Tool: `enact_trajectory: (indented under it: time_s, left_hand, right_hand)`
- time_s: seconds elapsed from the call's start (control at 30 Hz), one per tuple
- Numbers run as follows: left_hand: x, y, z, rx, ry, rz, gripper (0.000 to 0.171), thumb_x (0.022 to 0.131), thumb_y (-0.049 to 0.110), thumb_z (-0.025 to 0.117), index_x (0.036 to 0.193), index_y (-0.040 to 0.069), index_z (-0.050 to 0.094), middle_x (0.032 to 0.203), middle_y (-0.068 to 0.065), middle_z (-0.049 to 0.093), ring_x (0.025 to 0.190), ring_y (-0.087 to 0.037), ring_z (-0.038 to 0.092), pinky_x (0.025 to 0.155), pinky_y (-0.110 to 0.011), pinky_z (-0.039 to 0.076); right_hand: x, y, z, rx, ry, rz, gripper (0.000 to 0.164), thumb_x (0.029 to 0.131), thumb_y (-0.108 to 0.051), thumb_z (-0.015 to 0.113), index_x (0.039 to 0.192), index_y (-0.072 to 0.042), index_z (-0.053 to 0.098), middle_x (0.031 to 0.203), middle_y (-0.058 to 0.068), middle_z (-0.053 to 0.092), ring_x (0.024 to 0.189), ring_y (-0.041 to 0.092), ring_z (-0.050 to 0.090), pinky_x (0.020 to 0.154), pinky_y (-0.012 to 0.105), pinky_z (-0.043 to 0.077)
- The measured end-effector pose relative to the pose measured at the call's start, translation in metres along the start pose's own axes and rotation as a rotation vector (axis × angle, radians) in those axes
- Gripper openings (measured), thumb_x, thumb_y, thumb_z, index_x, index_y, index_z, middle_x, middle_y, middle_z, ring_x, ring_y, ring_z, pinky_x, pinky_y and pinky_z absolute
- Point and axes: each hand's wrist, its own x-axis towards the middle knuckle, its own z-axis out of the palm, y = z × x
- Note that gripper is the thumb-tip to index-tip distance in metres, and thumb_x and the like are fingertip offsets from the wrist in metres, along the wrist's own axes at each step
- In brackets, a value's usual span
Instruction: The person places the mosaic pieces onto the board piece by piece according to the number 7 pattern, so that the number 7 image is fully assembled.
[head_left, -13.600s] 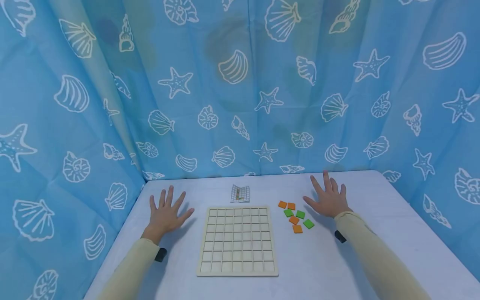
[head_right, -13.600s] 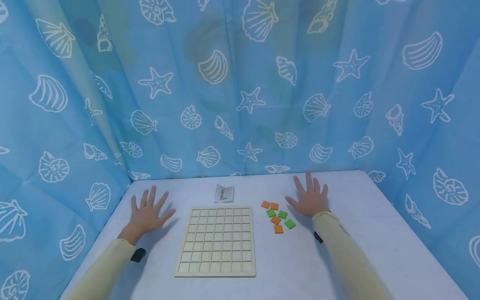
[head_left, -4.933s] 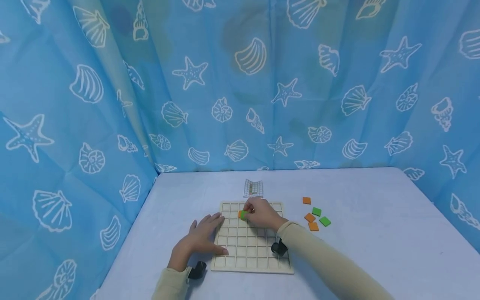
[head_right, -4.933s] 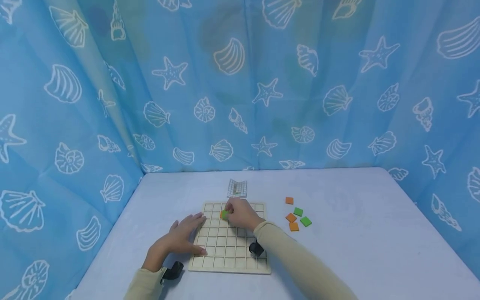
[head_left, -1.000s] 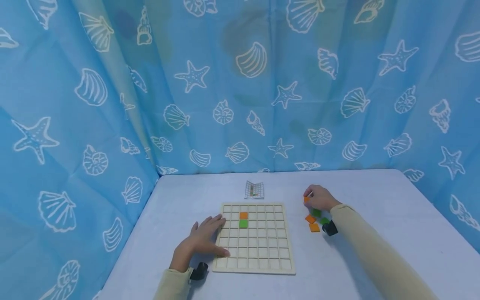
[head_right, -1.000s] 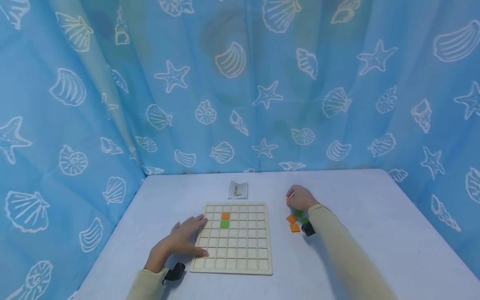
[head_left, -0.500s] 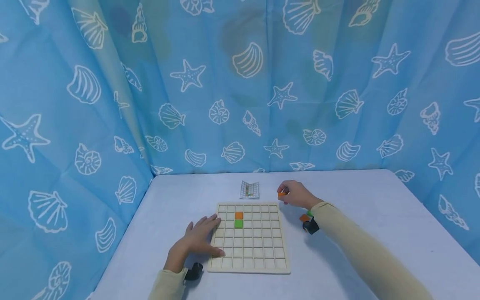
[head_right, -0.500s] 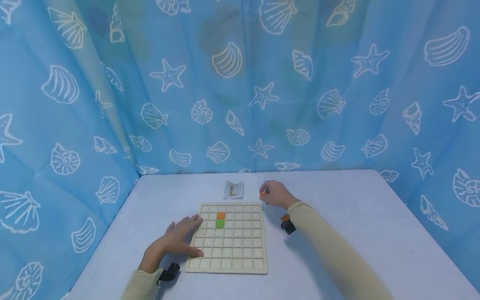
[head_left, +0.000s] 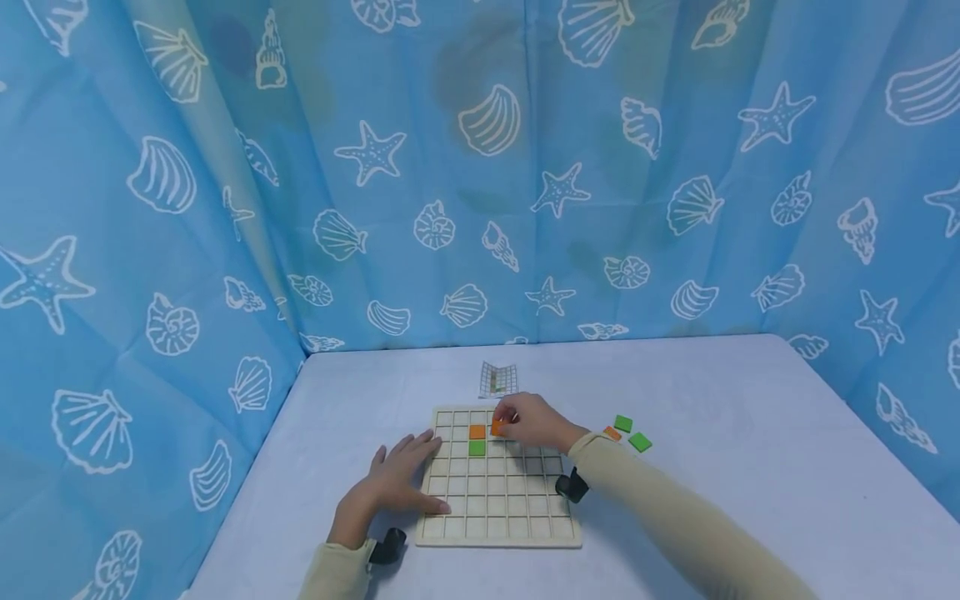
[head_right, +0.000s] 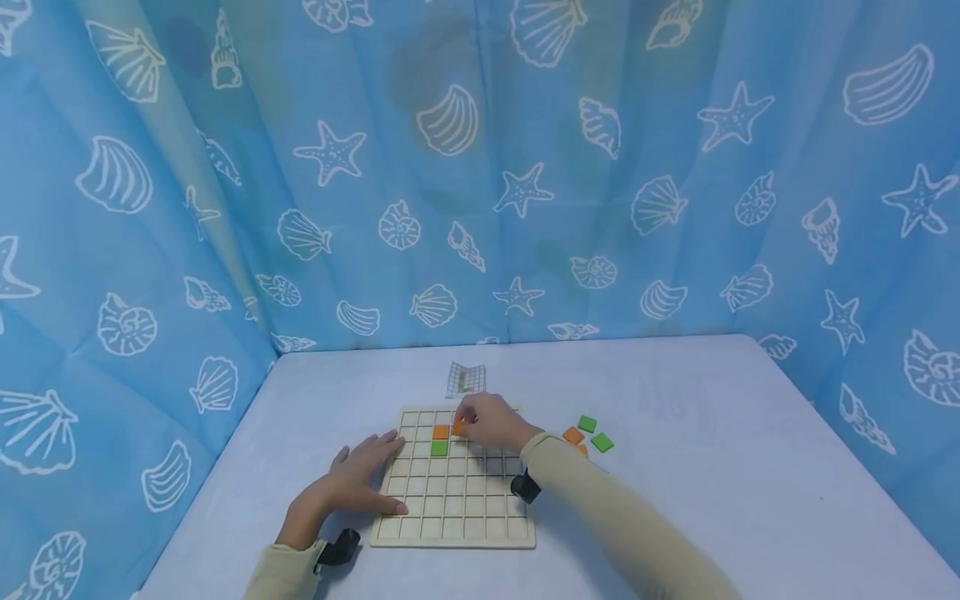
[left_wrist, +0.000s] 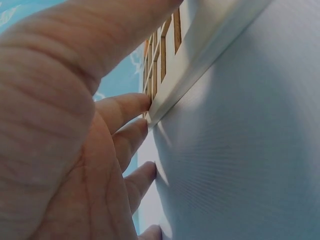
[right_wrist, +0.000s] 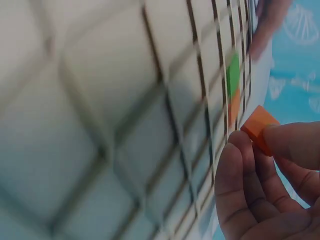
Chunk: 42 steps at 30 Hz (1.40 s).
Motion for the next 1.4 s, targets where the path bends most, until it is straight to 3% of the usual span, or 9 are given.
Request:
enact_trajectory:
  time_s: [0.17, 0.33, 0.7, 1.2, 1.4]
  left_hand:
    - [0.000, -0.001, 0.000, 0.005, -0.002, -0.010, 0.108, 0.065, 0.062, 0.084, 0.153, 0.018, 0.038, 0.163, -0.005, 0.028, 0.151, -0.037, 0.021, 0.117, -0.071, 0.008]
    - [0.001, 0.000, 0.000, 0.004, -0.011, -0.014, 0.108, 0.066, 0.062, 0.083, 0.153, 0.019, 0.037, 0.163, -0.005, 0.028, 0.151, -0.036, 0.020, 0.117, -0.071, 0.008]
    - [-0.001, 0.000, -0.001, -0.004, -0.008, 0.000, 0.106, 0.067, 0.059, 0.084, 0.153, 0.019, 0.038, 0.163, -0.006, 0.028, 0.151, -0.038, 0.020, 0.117, -0.071, 0.007]
    - [-0.005, -0.001, 0.005, -0.002, -0.032, 0.006, 0.107, 0.067, 0.061, 0.084, 0.153, 0.018, 0.038, 0.163, -0.007, 0.029, 0.150, -0.040, 0.021, 0.116, -0.073, 0.008]
    - [-0.005, 0.002, -0.002, -0.006, -0.006, 0.016, 0.105, 0.067, 0.059, 0.084, 0.153, 0.017, 0.039, 0.163, -0.007, 0.029, 0.150, -0.039, 0.022, 0.116, -0.072, 0.009]
  right_hand:
    - [-0.003, -0.013, 0.025, 0.031, -0.031, -0.036, 0.010, 0.090, -0.006, 0.069, 0.100, -0.008, 0.068, 0.087, -0.002, 0.066, 0.079, 0.009, 0.060, 0.072, 0.027, 0.054]
    - [-0.005, -0.013, 0.038, -0.011, -0.049, -0.069, 0.007, 0.089, -0.008, 0.071, 0.094, -0.011, 0.067, 0.085, -0.005, 0.066, 0.077, 0.007, 0.060, 0.071, 0.024, 0.052]
    - [-0.012, -0.018, 0.042, -0.074, -0.043, -0.061, 0.005, 0.088, -0.011, 0.074, 0.083, -0.012, 0.073, 0.082, -0.005, 0.069, 0.077, 0.007, 0.062, 0.071, 0.025, 0.054]
    - [-0.018, -0.010, 0.051, 0.000, -0.058, -0.035, 0.004, 0.086, -0.009, 0.076, 0.085, -0.010, 0.072, 0.081, -0.005, 0.068, 0.073, 0.006, 0.060, 0.066, 0.023, 0.052]
    - [-0.012, -0.011, 0.048, -0.010, -0.032, -0.017, 0.005, 0.086, -0.010, 0.075, 0.084, -0.012, 0.072, 0.080, -0.006, 0.067, 0.074, 0.005, 0.059, 0.068, 0.023, 0.052]
